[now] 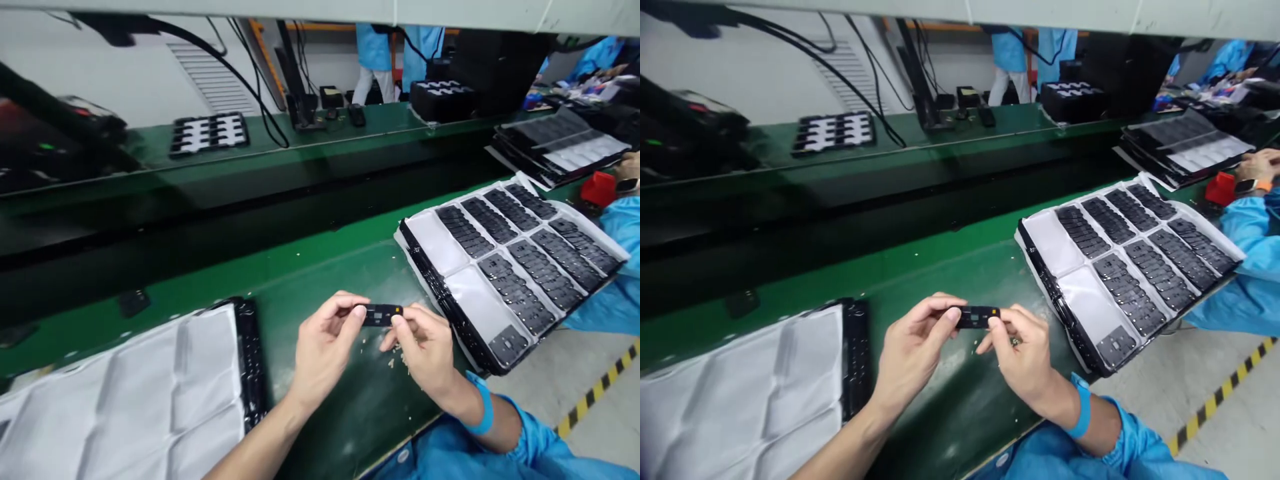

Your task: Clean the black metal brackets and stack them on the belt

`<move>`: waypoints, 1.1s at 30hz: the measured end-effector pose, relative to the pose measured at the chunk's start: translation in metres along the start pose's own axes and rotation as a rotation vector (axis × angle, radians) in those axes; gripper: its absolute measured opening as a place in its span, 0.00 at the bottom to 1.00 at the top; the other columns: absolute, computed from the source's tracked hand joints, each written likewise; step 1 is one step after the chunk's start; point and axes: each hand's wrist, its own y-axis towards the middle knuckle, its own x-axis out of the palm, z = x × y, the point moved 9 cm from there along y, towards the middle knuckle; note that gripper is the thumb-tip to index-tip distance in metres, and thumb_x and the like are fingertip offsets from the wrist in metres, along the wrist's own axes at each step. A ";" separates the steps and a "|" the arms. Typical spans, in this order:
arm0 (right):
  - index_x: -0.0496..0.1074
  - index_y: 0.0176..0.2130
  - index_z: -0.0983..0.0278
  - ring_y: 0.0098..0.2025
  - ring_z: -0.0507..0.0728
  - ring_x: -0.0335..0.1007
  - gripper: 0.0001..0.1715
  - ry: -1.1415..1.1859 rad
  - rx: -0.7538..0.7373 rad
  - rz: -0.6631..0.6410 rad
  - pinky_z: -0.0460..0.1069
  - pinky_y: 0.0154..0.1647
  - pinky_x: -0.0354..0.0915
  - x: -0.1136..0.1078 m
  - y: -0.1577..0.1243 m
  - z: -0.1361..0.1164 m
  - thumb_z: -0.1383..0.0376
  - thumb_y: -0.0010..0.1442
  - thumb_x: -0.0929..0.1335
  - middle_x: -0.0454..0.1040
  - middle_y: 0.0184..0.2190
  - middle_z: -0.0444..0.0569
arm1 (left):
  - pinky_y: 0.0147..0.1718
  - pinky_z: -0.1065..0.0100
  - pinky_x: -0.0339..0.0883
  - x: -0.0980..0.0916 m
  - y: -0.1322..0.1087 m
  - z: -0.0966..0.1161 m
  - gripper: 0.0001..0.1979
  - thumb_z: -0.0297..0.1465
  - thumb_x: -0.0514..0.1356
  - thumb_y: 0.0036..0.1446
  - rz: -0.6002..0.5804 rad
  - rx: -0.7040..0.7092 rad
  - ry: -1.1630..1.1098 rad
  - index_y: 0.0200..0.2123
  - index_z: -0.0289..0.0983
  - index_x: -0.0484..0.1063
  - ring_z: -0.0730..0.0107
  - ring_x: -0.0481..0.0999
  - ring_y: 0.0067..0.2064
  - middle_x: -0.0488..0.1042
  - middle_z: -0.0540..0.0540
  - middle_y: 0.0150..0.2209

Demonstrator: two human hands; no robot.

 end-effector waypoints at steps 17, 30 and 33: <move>0.79 0.35 0.62 0.23 0.55 0.81 0.14 -0.027 0.068 -0.013 0.47 0.29 0.76 -0.007 -0.012 0.000 0.61 0.73 0.70 0.82 0.24 0.45 | 0.31 0.72 0.71 0.010 -0.019 -0.010 0.13 0.39 0.68 0.64 -0.069 -0.105 -0.195 0.43 0.35 0.81 0.72 0.76 0.33 0.79 0.44 0.39; 0.80 0.38 0.60 0.25 0.54 0.78 0.07 0.003 -0.013 -0.052 0.48 0.29 0.72 -0.007 -0.017 0.003 0.66 0.72 0.72 0.83 0.26 0.44 | 0.35 0.70 0.70 0.014 -0.020 -0.011 0.13 0.41 0.67 0.66 -0.065 -0.055 -0.333 0.40 0.35 0.80 0.74 0.74 0.33 0.78 0.45 0.39; 0.80 0.38 0.60 0.24 0.55 0.77 0.07 -0.006 -0.008 -0.057 0.48 0.28 0.72 -0.007 -0.017 0.004 0.66 0.72 0.72 0.83 0.26 0.45 | 0.31 0.71 0.67 0.013 -0.021 -0.012 0.14 0.41 0.67 0.66 -0.056 -0.063 -0.340 0.39 0.35 0.80 0.76 0.71 0.31 0.78 0.45 0.38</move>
